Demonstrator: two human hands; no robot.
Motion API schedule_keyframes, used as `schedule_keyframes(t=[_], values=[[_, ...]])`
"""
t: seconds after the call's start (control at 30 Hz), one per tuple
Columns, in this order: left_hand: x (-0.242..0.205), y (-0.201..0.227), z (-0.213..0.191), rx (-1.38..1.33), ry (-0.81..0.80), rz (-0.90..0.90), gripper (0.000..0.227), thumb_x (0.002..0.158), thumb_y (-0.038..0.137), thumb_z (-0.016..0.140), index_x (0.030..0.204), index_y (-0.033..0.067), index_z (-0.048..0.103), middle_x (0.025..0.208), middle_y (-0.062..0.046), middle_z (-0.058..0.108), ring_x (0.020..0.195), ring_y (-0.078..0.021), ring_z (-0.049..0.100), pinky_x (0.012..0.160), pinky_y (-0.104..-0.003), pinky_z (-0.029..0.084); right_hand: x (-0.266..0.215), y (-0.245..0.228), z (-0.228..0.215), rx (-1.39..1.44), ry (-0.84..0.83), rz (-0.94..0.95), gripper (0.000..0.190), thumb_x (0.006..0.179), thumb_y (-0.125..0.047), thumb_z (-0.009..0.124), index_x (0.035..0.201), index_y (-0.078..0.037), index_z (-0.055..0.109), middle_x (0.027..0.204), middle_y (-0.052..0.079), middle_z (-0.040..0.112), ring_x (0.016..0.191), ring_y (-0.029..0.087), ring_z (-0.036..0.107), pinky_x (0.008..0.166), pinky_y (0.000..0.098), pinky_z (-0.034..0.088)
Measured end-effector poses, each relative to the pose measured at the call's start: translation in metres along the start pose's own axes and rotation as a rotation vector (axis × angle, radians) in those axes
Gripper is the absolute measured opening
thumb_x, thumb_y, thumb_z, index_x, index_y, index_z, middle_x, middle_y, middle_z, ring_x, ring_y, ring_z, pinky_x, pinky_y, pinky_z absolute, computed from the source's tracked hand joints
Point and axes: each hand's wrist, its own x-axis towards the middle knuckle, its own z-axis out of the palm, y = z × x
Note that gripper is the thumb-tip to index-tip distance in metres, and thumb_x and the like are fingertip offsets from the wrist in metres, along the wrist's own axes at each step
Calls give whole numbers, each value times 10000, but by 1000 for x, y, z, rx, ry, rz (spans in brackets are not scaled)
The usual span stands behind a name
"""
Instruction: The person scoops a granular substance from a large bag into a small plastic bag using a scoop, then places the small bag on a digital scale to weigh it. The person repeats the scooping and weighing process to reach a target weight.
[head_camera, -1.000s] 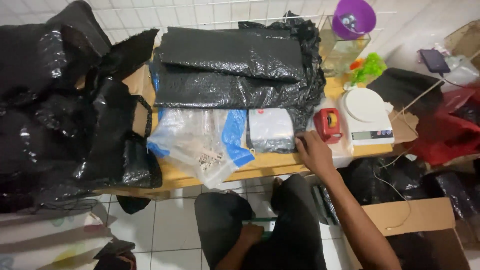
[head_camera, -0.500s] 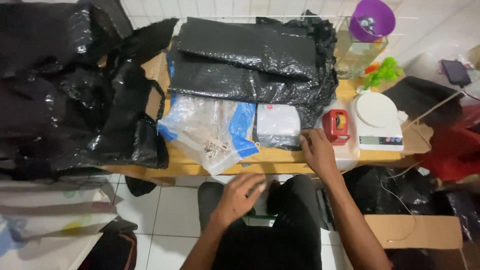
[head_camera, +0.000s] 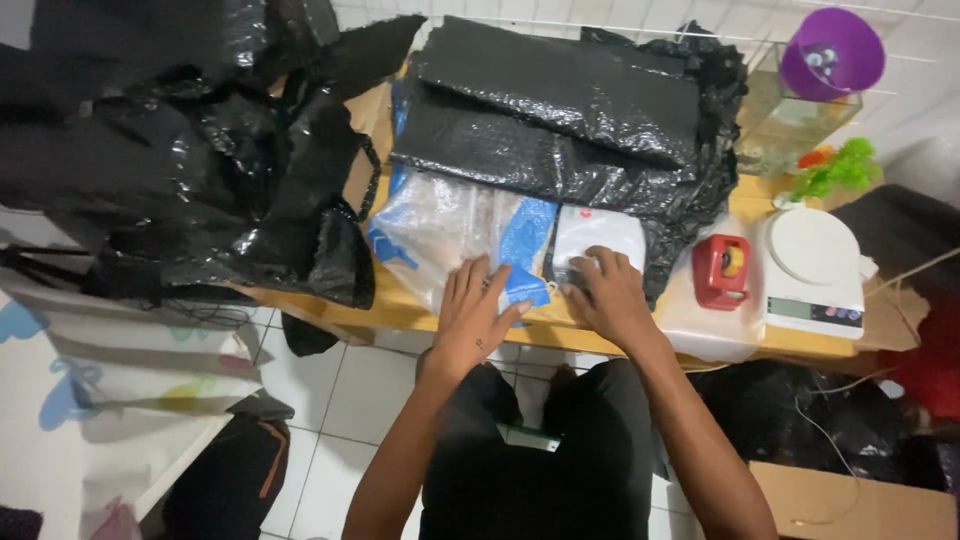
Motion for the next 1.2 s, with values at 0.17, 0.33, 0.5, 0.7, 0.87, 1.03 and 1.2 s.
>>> schedule_keyframes(t=[0.17,0.33,0.5,0.7,0.87,1.03,1.2], values=[[11,-33,14,76,592,51,487,894,289,771,1357,220,634,1398,-135,518,1344,-353,495,1089,-501,427,16,-24,-11,95,151,-30,374,988,-236,654,1346,-133,623,1236,124,574,1192,391,605,973,563,510],[28,-72,-30,257,660,-122,491,892,497,716,1269,183,696,1453,-185,526,1394,-434,458,1133,-578,351,49,-58,-9,205,234,-169,420,983,-287,663,1363,-125,587,1262,158,563,1161,439,594,922,591,502],[36,-119,24,196,459,-166,636,880,584,723,1320,126,677,1321,-188,632,1359,-419,498,1147,-683,243,93,-100,-24,239,267,-282,408,1002,-269,631,1383,-151,544,1250,143,533,1141,419,582,917,560,498],[36,-116,32,103,512,-246,505,885,536,697,1210,151,673,1357,-120,557,1306,-320,509,1089,-571,364,165,-139,-28,206,336,-402,443,1014,-261,636,1412,-98,531,1337,193,498,1224,464,521,984,602,467],[36,-114,23,23,482,-287,509,916,586,653,1188,157,685,1358,-109,567,1323,-307,512,1092,-562,375,212,-152,-2,-47,270,-511,689,1012,-353,630,1616,-170,352,1625,160,348,1482,398,336,1188,589,273],[32,-113,13,-65,456,-323,471,929,527,655,1185,133,685,1390,-117,534,1366,-318,457,1131,-576,318,224,-130,70,-238,241,-583,546,980,-419,625,1465,-181,549,1511,110,494,1473,354,371,1205,588,235],[29,-118,18,-47,452,-352,474,898,533,649,1200,168,671,1413,-99,529,1389,-312,444,1151,-597,281,222,-127,77,-239,202,-574,571,1042,-543,481,1496,-201,525,1520,102,496,1465,340,390,1209,567,222]])
